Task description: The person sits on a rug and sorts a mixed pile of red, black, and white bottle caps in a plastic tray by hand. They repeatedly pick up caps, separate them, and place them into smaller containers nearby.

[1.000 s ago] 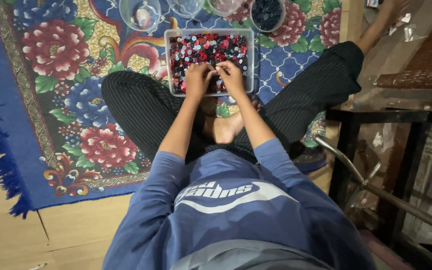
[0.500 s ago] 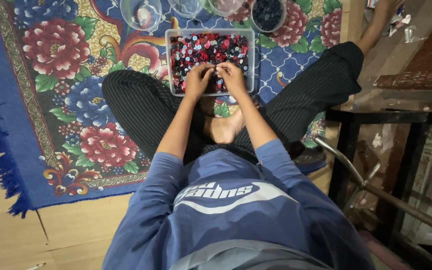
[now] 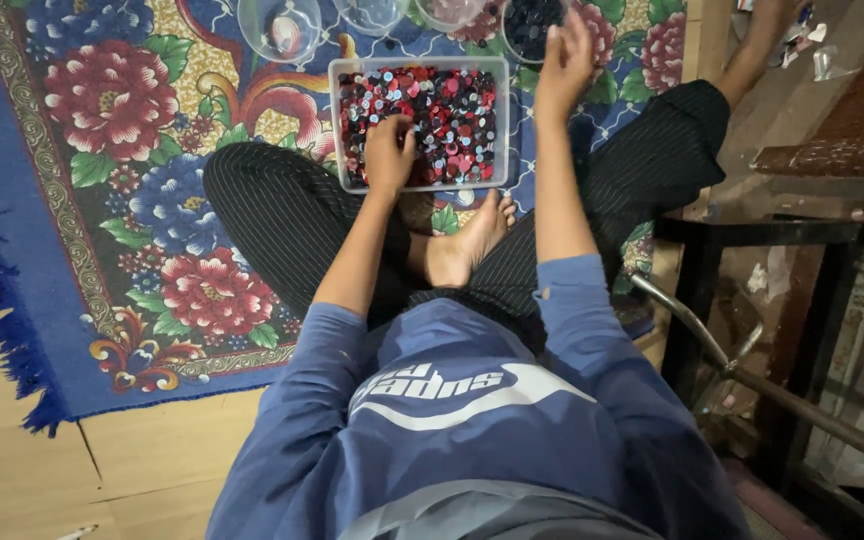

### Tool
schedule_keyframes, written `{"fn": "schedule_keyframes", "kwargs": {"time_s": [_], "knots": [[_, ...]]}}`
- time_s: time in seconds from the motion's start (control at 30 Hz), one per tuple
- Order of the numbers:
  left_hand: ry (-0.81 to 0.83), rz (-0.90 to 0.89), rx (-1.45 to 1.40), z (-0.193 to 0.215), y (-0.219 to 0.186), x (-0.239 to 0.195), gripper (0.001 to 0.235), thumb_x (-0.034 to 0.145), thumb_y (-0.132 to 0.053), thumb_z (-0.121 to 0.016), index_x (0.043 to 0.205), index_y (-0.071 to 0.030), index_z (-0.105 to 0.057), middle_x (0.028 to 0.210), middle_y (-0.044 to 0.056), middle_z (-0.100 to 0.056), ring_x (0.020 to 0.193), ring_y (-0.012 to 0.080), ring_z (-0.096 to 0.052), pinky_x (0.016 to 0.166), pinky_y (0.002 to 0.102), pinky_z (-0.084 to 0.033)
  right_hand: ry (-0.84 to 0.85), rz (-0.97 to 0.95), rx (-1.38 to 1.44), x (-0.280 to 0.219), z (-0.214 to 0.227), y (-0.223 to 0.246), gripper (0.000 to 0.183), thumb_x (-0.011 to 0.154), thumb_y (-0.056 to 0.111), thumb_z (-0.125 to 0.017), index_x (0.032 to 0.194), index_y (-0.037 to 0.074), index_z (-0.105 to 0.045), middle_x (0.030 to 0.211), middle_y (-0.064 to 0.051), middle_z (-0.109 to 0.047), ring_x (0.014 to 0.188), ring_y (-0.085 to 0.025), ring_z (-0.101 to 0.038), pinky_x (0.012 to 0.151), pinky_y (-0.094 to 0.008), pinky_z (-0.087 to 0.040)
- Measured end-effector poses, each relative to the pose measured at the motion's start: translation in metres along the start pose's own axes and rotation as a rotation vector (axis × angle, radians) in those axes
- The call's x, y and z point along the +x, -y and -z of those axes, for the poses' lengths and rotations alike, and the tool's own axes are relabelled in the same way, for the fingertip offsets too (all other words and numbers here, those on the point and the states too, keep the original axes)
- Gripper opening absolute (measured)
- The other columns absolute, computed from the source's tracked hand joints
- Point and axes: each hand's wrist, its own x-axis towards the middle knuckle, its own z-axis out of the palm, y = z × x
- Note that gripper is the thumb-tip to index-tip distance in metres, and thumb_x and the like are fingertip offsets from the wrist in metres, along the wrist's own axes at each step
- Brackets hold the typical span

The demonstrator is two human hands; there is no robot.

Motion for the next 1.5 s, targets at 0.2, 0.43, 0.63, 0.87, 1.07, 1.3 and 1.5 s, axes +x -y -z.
{"fn": "schedule_keyframes", "kwargs": {"time_s": [0.2, 0.43, 0.63, 0.87, 1.07, 1.3, 1.5], "knots": [[0.021, -0.176, 0.188, -0.016, -0.001, 0.013, 0.029, 0.093, -0.021, -0.074, 0.121, -0.018, -0.068, 0.112, 0.010, -0.065, 0.101, 0.0350, -0.056, 0.081, 0.048, -0.046, 0.384, 0.093, -0.169, -0.045, -0.029, 0.104, 0.020, 0.093, -0.011, -0.058, 0.089, 0.008, -0.060, 0.097, -0.009, -0.069, 0.095, -0.025, -0.068, 0.094, -0.036, -0.058], [-0.063, -0.176, 0.402, -0.034, 0.018, 0.023, 0.023, 0.083, -0.032, -0.082, 0.104, -0.030, -0.073, 0.095, -0.002, -0.067, 0.093, 0.0265, -0.064, 0.077, 0.042, -0.054, 0.622, 0.076, -0.565, -0.147, -0.066, -0.010, 0.030, 0.078, 0.016, -0.086, 0.105, 0.024, -0.077, 0.099, 0.001, -0.066, 0.096, -0.024, -0.069, 0.085, -0.036, -0.057], [-0.108, -0.171, 0.412, -0.024, 0.032, 0.010, 0.016, 0.085, -0.037, -0.081, 0.099, -0.034, -0.073, 0.090, -0.005, -0.070, 0.091, 0.0248, -0.064, 0.075, 0.041, -0.055, 0.585, 0.037, -0.571, -0.154, -0.052, -0.006, 0.014, 0.083, 0.017, -0.083, 0.093, 0.022, -0.075, 0.090, 0.002, -0.063, 0.091, -0.023, -0.066, 0.086, -0.036, -0.053], [-0.032, -0.094, -0.043, -0.013, 0.022, 0.003, 0.006, 0.093, -0.037, -0.077, 0.098, -0.034, -0.077, 0.091, -0.005, -0.078, 0.091, 0.0242, -0.069, 0.088, 0.039, -0.054, 0.563, 0.087, -0.433, -0.158, -0.053, 0.026, 0.012, 0.083, 0.014, -0.085, 0.093, 0.020, -0.079, 0.093, -0.002, -0.070, 0.094, -0.027, -0.069, 0.086, -0.038, -0.057], [0.087, 0.010, -0.258, -0.006, 0.020, -0.010, 0.011, 0.090, -0.031, -0.080, 0.101, -0.033, -0.080, 0.092, -0.003, -0.079, 0.097, 0.0275, -0.072, 0.091, 0.042, -0.054, 0.557, -0.003, -0.307, -0.169, -0.044, 0.073, 0.021, 0.086, 0.015, -0.085, 0.106, 0.018, -0.078, 0.088, -0.006, -0.074, 0.081, -0.028, -0.074, 0.072, -0.038, -0.061], [0.163, 0.046, -0.272, 0.005, 0.002, -0.013, 0.008, 0.096, -0.028, -0.075, 0.103, -0.028, -0.078, 0.088, 0.003, -0.079, 0.097, 0.0298, -0.075, 0.090, 0.043, -0.056, 0.545, -0.107, -0.251, -0.167, -0.043, 0.053, 0.020, 0.084, 0.014, -0.086, 0.102, 0.022, -0.081, 0.085, -0.005, -0.075, 0.081, -0.027, -0.076, 0.071, -0.034, -0.063], [-0.007, 0.052, -0.051, 0.011, -0.005, 0.000, 0.018, 0.104, -0.034, -0.061, 0.113, -0.023, -0.072, 0.096, 0.010, -0.078, 0.094, 0.0363, -0.073, 0.086, 0.051, -0.057, 0.552, -0.158, -0.249, -0.166, -0.045, 0.047, 0.017, 0.083, 0.007, -0.085, 0.098, 0.013, -0.078, 0.086, -0.010, -0.074, 0.080, -0.032, -0.076, 0.066, -0.035, -0.063]]}}
